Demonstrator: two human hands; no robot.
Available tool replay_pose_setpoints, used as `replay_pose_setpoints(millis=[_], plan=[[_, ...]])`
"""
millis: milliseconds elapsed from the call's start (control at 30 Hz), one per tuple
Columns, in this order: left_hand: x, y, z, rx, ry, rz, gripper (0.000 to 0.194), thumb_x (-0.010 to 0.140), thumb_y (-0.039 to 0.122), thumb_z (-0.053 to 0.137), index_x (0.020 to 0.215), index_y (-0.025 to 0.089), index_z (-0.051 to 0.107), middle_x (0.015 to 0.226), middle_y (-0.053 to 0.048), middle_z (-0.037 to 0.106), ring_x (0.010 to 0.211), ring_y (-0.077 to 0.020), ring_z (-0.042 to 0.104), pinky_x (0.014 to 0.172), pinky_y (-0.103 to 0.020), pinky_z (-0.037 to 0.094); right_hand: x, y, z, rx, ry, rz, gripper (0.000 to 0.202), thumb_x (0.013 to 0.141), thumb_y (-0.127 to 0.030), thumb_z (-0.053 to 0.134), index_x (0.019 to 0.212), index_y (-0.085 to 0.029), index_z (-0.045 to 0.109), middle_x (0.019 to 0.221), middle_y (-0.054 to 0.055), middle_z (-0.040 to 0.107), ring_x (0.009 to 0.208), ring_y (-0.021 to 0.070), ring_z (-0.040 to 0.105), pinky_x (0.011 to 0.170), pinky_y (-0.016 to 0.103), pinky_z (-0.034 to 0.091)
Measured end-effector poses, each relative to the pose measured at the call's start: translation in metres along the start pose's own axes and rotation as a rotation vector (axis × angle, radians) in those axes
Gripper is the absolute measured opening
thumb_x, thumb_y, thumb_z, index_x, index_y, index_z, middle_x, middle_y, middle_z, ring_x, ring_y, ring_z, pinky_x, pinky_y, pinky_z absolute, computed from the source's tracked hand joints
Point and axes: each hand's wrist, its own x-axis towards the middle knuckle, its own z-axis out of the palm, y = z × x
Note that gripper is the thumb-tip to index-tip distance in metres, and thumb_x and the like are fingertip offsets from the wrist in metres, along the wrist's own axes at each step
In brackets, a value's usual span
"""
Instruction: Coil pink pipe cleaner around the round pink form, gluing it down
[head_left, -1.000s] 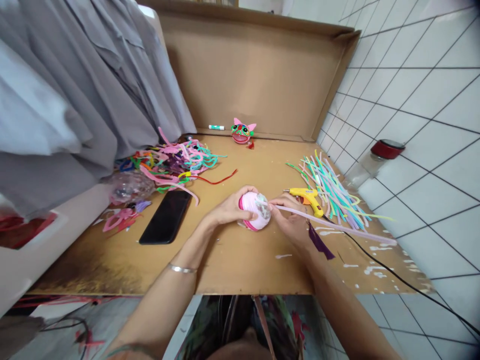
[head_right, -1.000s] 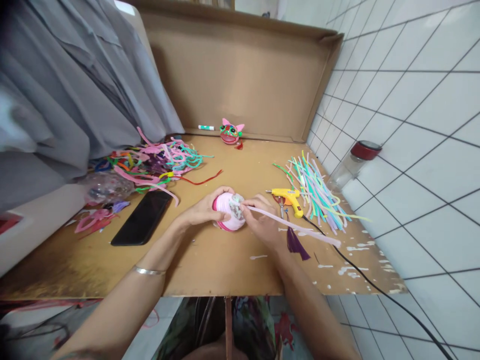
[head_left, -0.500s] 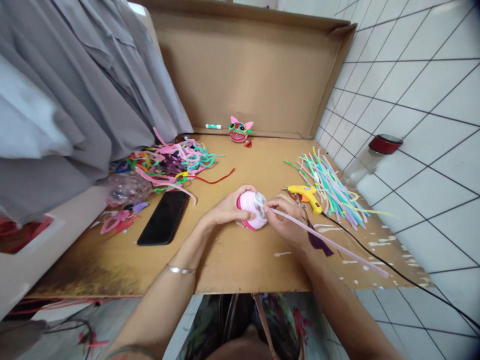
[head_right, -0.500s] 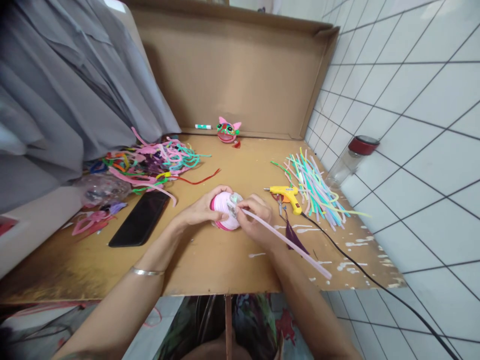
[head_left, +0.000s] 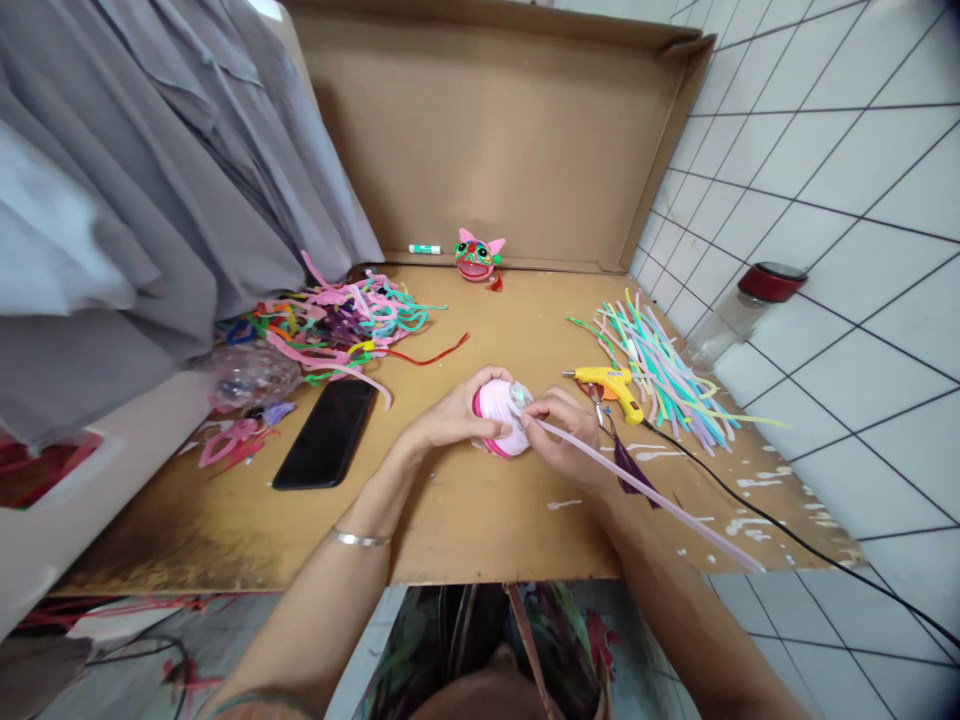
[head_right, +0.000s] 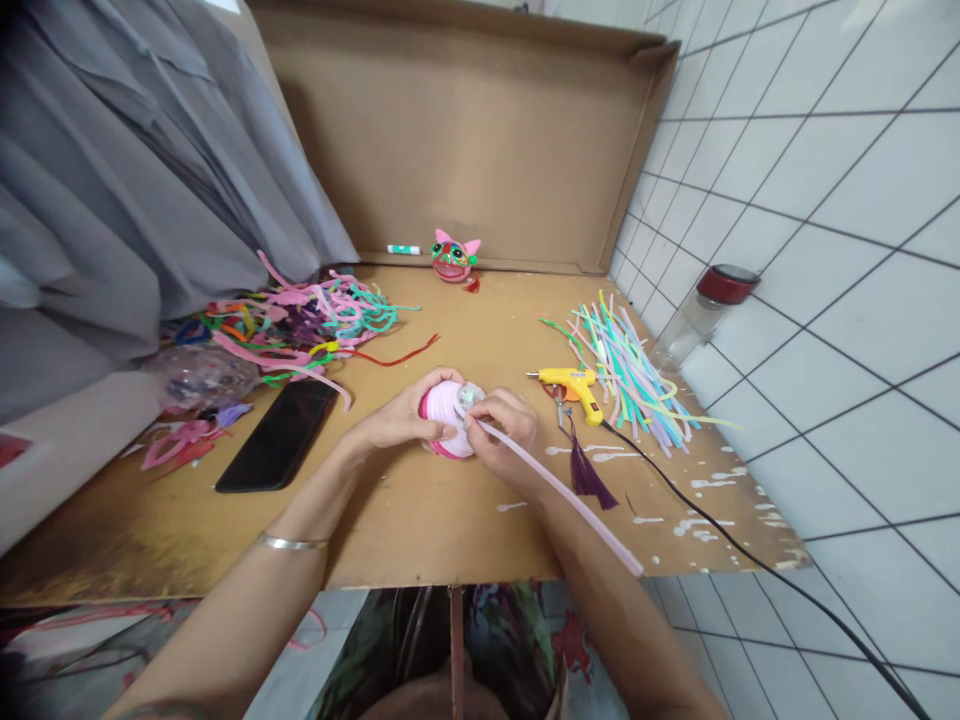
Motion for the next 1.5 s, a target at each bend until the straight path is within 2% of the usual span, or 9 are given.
replay_pose_setpoints(millis=[933, 1133, 1333, 1500], plan=[[0.001, -0.002, -0.003, 0.043, -0.022, 0.007, 0.063, 0.061, 0.027, 0.077, 0.115, 0.019, 0.046, 0.103, -0.002, 0.055, 0.086, -0.0145, 0.052, 0.078, -0.026, 0.045, -0.005, 0.004, 0.008, 0.053, 0.018, 0.001, 0.010, 0.083, -0.019, 0.058, 0.073, -0.021, 0.061, 0.070, 0.000, 0.059, 0.066, 0.0134, 0.056, 0.061, 0.027, 0.044], [0.000, -0.004, -0.005, 0.072, -0.029, 0.031, 0.061, 0.066, 0.036, 0.077, 0.116, 0.020, 0.046, 0.105, -0.003, 0.056, 0.090, -0.0161, 0.053, 0.081, -0.027, 0.045, -0.006, 0.003, 0.008, 0.048, 0.022, -0.002, 0.011, 0.083, -0.019, 0.058, 0.073, -0.021, 0.061, 0.070, 0.001, 0.060, 0.065, 0.0135, 0.057, 0.061, 0.026, 0.045], [-0.002, 0.003, -0.001, 0.081, -0.015, 0.027, 0.057, 0.072, 0.046, 0.073, 0.114, 0.019, 0.046, 0.099, -0.002, 0.057, 0.088, -0.0165, 0.053, 0.079, -0.027, 0.046, -0.006, 0.002, 0.010, 0.044, 0.035, 0.001, 0.009, 0.082, -0.019, 0.058, 0.074, -0.021, 0.062, 0.071, 0.001, 0.060, 0.066, 0.0131, 0.058, 0.061, 0.026, 0.046], [-0.003, 0.005, 0.002, 0.081, 0.008, 0.021, 0.054, 0.073, 0.045, 0.072, 0.114, 0.019, 0.047, 0.098, -0.002, 0.057, 0.088, -0.0159, 0.053, 0.078, -0.026, 0.045, -0.007, 0.002, 0.011, 0.048, 0.033, -0.018, 0.009, 0.083, -0.019, 0.058, 0.075, -0.021, 0.062, 0.071, 0.001, 0.060, 0.065, 0.0134, 0.057, 0.061, 0.027, 0.046]])
